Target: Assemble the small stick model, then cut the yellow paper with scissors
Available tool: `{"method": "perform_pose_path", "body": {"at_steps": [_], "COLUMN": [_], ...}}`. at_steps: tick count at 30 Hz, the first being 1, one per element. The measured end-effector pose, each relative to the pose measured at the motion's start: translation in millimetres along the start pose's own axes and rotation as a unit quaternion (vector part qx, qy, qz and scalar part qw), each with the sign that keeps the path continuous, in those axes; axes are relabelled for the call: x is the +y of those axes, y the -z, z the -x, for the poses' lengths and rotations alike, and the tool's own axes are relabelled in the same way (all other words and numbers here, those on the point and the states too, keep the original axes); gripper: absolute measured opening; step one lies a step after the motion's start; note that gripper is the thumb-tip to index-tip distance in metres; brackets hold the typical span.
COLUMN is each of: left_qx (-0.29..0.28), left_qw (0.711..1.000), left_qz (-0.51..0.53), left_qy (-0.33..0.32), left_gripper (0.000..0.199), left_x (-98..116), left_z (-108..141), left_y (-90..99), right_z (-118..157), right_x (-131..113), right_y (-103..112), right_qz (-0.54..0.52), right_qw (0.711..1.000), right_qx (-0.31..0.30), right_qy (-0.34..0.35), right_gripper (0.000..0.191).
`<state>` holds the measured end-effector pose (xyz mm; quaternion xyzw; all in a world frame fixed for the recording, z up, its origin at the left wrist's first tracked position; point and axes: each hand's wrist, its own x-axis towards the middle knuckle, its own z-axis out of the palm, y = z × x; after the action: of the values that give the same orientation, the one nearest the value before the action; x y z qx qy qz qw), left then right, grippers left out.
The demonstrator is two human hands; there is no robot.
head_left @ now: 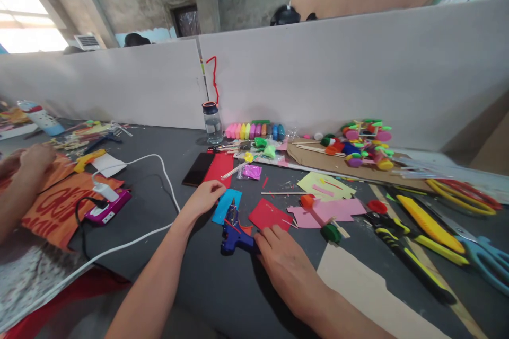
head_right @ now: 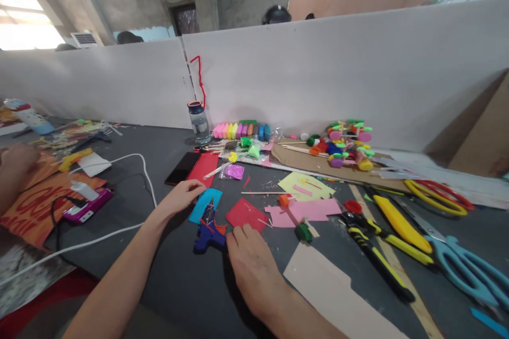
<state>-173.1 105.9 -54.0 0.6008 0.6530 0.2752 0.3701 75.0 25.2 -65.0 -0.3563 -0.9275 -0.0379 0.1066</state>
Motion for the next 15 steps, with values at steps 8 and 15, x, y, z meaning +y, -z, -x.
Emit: {"method": "perform_pose_path", "body": {"at_steps": [8, 15], "left_qx": [0.013, -0.035], "left_qw": [0.999, 0.999], "left_qz": [0.044, 0.014], "left_qy": [0.008, 0.004], "left_gripper": [0.034, 0.033], "left_x": [-3.4, 0.5], "left_z": [-3.1, 5.2], "left_y": [0.4, 3.6], "right_z": [0.5, -1.1], "right_x": [2.4, 1.8], "right_y": [-0.9, -0.6], "right_qz": [-0.011, -0.013], "right_qw": [1.000, 1.000], "right_qx": [0.001, 0.006], "right_qy": [0.007, 0.008], "right_gripper": [0.019, 0.017]}}
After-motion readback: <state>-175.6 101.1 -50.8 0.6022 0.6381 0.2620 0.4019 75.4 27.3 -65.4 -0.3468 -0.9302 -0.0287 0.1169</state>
